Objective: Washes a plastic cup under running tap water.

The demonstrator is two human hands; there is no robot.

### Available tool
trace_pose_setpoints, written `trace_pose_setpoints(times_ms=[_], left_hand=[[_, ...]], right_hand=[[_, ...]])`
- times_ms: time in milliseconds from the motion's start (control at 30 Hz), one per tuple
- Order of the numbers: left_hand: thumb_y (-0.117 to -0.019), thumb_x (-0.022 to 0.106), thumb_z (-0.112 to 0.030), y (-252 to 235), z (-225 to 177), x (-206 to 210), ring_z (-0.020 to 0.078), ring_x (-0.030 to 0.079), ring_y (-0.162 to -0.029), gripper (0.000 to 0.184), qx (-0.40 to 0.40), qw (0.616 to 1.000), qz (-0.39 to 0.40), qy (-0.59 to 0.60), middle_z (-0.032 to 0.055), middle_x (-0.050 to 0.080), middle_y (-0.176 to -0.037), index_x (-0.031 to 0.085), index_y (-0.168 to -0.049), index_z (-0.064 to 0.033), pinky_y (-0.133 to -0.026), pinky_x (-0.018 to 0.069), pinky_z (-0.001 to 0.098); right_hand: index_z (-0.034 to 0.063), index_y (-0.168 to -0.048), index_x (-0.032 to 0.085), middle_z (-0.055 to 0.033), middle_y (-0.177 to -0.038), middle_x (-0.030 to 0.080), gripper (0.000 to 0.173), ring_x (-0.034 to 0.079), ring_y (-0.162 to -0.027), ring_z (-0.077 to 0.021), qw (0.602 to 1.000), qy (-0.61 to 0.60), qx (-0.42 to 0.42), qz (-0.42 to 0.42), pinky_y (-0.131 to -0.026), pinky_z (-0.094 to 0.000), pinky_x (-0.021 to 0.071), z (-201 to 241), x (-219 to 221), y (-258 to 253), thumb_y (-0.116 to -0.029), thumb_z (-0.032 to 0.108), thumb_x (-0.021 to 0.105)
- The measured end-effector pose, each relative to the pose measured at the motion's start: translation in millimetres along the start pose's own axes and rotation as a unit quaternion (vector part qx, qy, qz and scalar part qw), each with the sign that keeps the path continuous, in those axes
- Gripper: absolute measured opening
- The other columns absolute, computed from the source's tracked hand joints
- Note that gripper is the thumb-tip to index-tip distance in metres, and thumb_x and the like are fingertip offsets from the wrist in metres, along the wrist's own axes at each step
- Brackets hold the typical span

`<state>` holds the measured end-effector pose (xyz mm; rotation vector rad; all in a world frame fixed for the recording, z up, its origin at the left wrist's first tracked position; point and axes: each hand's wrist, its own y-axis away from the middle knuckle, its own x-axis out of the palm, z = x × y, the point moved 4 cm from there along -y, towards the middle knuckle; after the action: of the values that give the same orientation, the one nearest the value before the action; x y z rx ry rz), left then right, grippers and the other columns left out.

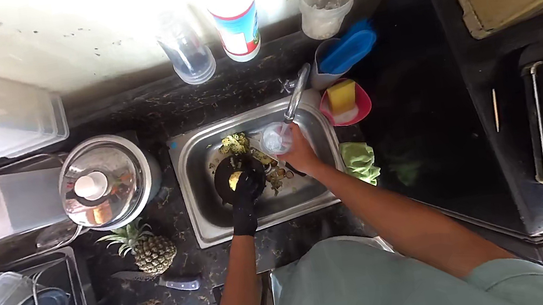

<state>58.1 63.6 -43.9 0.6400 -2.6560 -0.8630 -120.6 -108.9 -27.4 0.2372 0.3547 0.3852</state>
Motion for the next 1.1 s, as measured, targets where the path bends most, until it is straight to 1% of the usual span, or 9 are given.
trace_pose_setpoints(times_ms=[133, 267, 367, 467, 600, 733, 933, 1033, 1100], left_hand=[[-0.1068, 0.045, -0.015, 2.3, -1.6, 2.6, 0.0244, 0.059, -0.126, 0.048, -0.037, 0.999, 0.001, -0.001, 0.0163, 0.054, -0.146, 0.039, -0.154, -0.0082, -0.099, 0.0532, 0.0409], [-0.1063, 0.047, -0.014, 1.6, -12.6, 10.2, 0.0237, 0.058, -0.127, 0.048, -0.038, 0.999, 0.003, 0.003, 0.0151, 0.055, -0.146, 0.041, -0.154, -0.0085, -0.1, 0.0523, 0.0408], [-0.1062, 0.048, -0.014, 5.5, -15.6, 14.3, 0.0225, 0.06, -0.124, 0.048, -0.036, 0.999, 0.005, 0.0, 0.0155, 0.056, -0.144, 0.041, -0.153, -0.0077, -0.098, 0.0531, 0.0387], [-0.1055, 0.049, -0.013, 3.3, -20.1, 17.4, 0.0209, 0.062, -0.118, 0.047, -0.033, 0.999, 0.007, 0.001, 0.0144, 0.058, -0.141, 0.044, -0.152, -0.008, -0.094, 0.054, 0.0368], [-0.1056, 0.044, -0.015, 0.2, -11.8, 8.1, 0.0237, 0.057, -0.13, 0.047, -0.02, 1.0, 0.008, 0.011, 0.0147, 0.053, -0.148, 0.043, -0.152, -0.0061, -0.102, 0.0514, 0.0417], [-0.1067, 0.046, -0.015, 4.0, -26.2, 18.4, 0.0232, 0.059, -0.125, 0.045, -0.037, 0.999, -0.01, 0.013, 0.0141, 0.057, -0.144, 0.045, -0.151, -0.0074, -0.1, 0.0521, 0.0416], [-0.1064, 0.047, -0.017, -0.5, -11.4, 11.8, 0.0244, 0.059, -0.127, 0.046, -0.035, 0.999, -0.005, 0.025, 0.0134, 0.056, -0.146, 0.045, -0.152, -0.0094, -0.1, 0.0529, 0.0432], [-0.1065, 0.049, -0.022, 4.2, -16.2, 14.1, 0.0244, 0.061, -0.123, 0.045, -0.043, 0.998, -0.017, 0.031, 0.0128, 0.057, -0.144, 0.048, -0.15, -0.0097, -0.098, 0.0533, 0.043], [-0.1075, 0.048, -0.023, 3.2, -12.9, 12.2, 0.0243, 0.062, -0.121, 0.044, -0.046, 0.998, -0.012, 0.038, 0.0132, 0.059, -0.141, 0.048, -0.149, -0.0095, -0.098, 0.0543, 0.0426]], right_hand=[[0.0076, -0.153, 0.034, -0.0207, -0.142, 0.057, 0.103, 0.058, -0.129, -0.0337, 0.999, 0.012, 0.01, -0.034, -0.107, -0.0528, 0.0511, 4.3, -2.1, -5.0, -0.0695, 0.008, 0.094], [0.0125, -0.153, 0.033, -0.0119, -0.145, 0.057, 0.103, 0.059, -0.131, -0.0275, 1.0, 0.004, -0.006, 0.015, -0.106, -0.0492, 0.0534, 6.9, 0.9, -6.2, -0.0701, 0.008, 0.094], [0.0083, -0.154, 0.034, -0.0187, -0.143, 0.057, 0.102, 0.058, -0.13, -0.0329, 0.999, 0.024, -0.014, -0.021, -0.107, -0.0535, 0.0508, 8.9, -0.5, -7.7, -0.0707, 0.008, 0.093], [0.0148, -0.155, 0.033, -0.0138, -0.145, 0.057, 0.102, 0.059, -0.129, -0.0297, 0.998, 0.056, -0.024, 0.004, -0.107, -0.0534, 0.0519, 6.6, -1.5, -7.1, -0.0726, 0.014, 0.094], [0.0096, -0.153, 0.038, -0.0197, -0.142, 0.057, 0.097, 0.059, -0.128, -0.0343, 0.997, 0.071, -0.01, -0.03, -0.105, -0.0554, 0.0515, 10.8, -3.8, -6.9, -0.0725, 0.011, 0.092], [0.0149, -0.154, 0.036, -0.012, -0.146, 0.057, 0.099, 0.059, -0.13, -0.029, 0.998, 0.063, -0.006, 0.013, -0.105, -0.053, 0.0526, 12.8, -1.8, -4.8, -0.0722, 0.01, 0.092], [0.0143, -0.154, 0.035, -0.0141, -0.143, 0.058, 0.103, 0.06, -0.128, -0.0304, 0.999, 0.042, -0.015, -0.009, -0.105, -0.0531, 0.053, 11.0, -5.0, -6.3, -0.0697, 0.01, 0.093], [0.0157, -0.155, 0.033, -0.0157, -0.139, 0.059, 0.103, 0.062, -0.121, -0.0326, 0.993, -0.064, 0.089, 0.048, -0.094, -0.0524, 0.0566, 4.4, -9.0, 3.5, -0.0721, 0.011, 0.093], [0.0186, -0.159, 0.029, -0.0197, -0.141, 0.056, 0.099, 0.062, -0.119, -0.0349, 0.956, -0.184, 0.214, 0.083, -0.093, -0.0532, 0.0567, -9.8, -6.2, 9.2, -0.0795, 0.017, 0.088]])
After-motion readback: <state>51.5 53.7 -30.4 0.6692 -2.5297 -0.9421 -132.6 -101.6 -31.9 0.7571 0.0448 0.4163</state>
